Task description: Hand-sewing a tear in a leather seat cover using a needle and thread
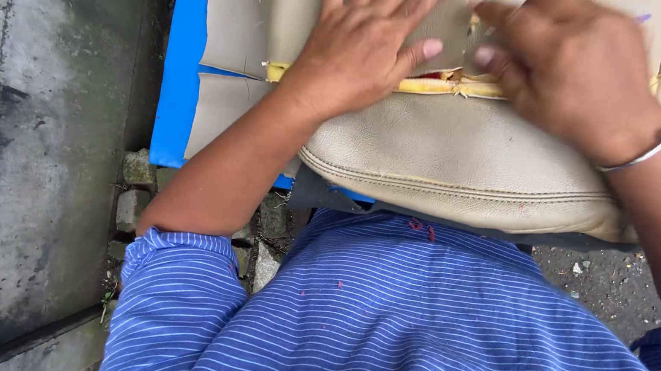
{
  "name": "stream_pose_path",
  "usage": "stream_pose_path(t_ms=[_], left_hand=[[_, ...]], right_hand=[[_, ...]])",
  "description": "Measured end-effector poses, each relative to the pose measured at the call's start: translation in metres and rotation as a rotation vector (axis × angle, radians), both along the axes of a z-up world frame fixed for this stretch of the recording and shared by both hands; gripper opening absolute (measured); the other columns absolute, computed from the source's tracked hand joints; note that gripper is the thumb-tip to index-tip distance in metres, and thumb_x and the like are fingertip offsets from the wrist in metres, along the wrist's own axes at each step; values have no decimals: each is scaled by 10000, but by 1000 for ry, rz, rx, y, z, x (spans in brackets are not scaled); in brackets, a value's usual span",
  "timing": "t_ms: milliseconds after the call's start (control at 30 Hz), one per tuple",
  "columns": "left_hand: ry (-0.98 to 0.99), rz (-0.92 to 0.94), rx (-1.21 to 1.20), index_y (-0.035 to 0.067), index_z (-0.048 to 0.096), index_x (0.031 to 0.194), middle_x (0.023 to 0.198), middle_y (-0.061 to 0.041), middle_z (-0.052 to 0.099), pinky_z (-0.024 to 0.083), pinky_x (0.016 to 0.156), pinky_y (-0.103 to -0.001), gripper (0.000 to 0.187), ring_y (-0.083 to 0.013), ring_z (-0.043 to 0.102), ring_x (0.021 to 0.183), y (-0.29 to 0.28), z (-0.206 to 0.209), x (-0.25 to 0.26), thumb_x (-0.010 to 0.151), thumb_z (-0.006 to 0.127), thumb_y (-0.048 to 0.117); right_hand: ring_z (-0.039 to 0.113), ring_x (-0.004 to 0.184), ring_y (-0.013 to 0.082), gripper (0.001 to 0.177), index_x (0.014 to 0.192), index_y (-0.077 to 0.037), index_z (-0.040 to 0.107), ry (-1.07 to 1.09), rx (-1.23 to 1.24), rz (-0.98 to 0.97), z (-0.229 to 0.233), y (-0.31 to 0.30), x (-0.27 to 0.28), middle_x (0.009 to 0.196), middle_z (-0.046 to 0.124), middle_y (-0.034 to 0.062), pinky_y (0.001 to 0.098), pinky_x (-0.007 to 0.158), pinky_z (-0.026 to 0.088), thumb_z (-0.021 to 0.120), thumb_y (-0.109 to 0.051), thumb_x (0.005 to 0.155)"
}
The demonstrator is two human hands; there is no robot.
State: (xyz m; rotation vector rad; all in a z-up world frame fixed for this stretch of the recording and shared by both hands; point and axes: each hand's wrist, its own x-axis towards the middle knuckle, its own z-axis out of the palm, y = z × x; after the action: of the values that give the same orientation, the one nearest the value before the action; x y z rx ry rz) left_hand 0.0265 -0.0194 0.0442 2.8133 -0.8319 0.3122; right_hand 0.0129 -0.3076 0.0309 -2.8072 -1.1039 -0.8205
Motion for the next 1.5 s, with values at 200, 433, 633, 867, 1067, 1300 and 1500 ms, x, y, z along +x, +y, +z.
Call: stream_pose_path(t_ms=[200, 433, 633, 867, 1067, 1300, 1500], left_hand=[[84, -115, 40, 192, 366, 1613, 1663, -95, 353, 142, 1201, -651, 603, -330, 306, 1537, 8, -5, -5, 1137, 430, 556], [243, 451, -81, 319, 325, 1651, 1650, -201, 15, 343, 1088, -779, 677, -522, 83, 1541, 51, -16, -3, 1110, 528, 672], [-72, 363, -145, 254, 538, 1470, 1487, -201, 355, 522, 1016, -612, 500, -465, 379, 1381, 52, -44, 26, 1086, 589, 570], [-47, 234, -50, 208, 537, 1511, 1548, -184, 415, 77, 1128, -764, 590, -414, 281, 1463, 33, -1, -21, 1081, 435, 600], [-82, -131, -230, 210, 713, 1335, 1465, -7, 601, 258, 1185, -553, 364, -267, 518, 1405, 34, -28, -38, 1010, 794, 354], [3, -218, -364, 92, 699, 1323, 1437, -74, 621, 310, 1213, -551, 348, -286, 559, 1386, 51, -38, -32, 994, 812, 77], [-41, -268, -399, 35, 711, 1253, 1410, -120, 628, 350, 1204, -557, 234, -298, 579, 1366, 55, -39, -33, 1033, 707, -42]], right_hand=[[699, 831, 297, 462, 1502, -96, 696, 167, -22, 49, 24, 20, -16, 1051, 653, 91, 409, 634, 548, 643, -374, 1137], [648, 772, 224, 464, 1475, -199, 689, 28, -128, 41, 11, 38, -28, 1034, 607, 31, 358, 637, 542, 536, -464, 1126], [647, 772, 224, 435, 1445, -218, 690, -39, -141, 6, 6, 46, -14, 1022, 602, 32, 362, 607, 532, 560, -469, 1114], [646, 778, 217, 428, 1458, -225, 697, -39, -142, 10, 6, 42, -15, 1023, 608, 24, 353, 633, 539, 548, -464, 1136], [657, 789, 248, 450, 1478, -192, 695, 27, -134, 30, 16, 40, -14, 1041, 618, 54, 374, 665, 553, 561, -460, 1143], [652, 988, 368, 383, 1317, 85, 536, 654, 216, 270, 46, 37, -3, 1127, 640, 210, 429, 868, 523, 492, 152, 942], [669, 831, 325, 627, 1460, -67, 674, 485, -35, 235, 47, 63, -22, 1166, 543, 150, 416, 694, 583, 583, 45, 849]])
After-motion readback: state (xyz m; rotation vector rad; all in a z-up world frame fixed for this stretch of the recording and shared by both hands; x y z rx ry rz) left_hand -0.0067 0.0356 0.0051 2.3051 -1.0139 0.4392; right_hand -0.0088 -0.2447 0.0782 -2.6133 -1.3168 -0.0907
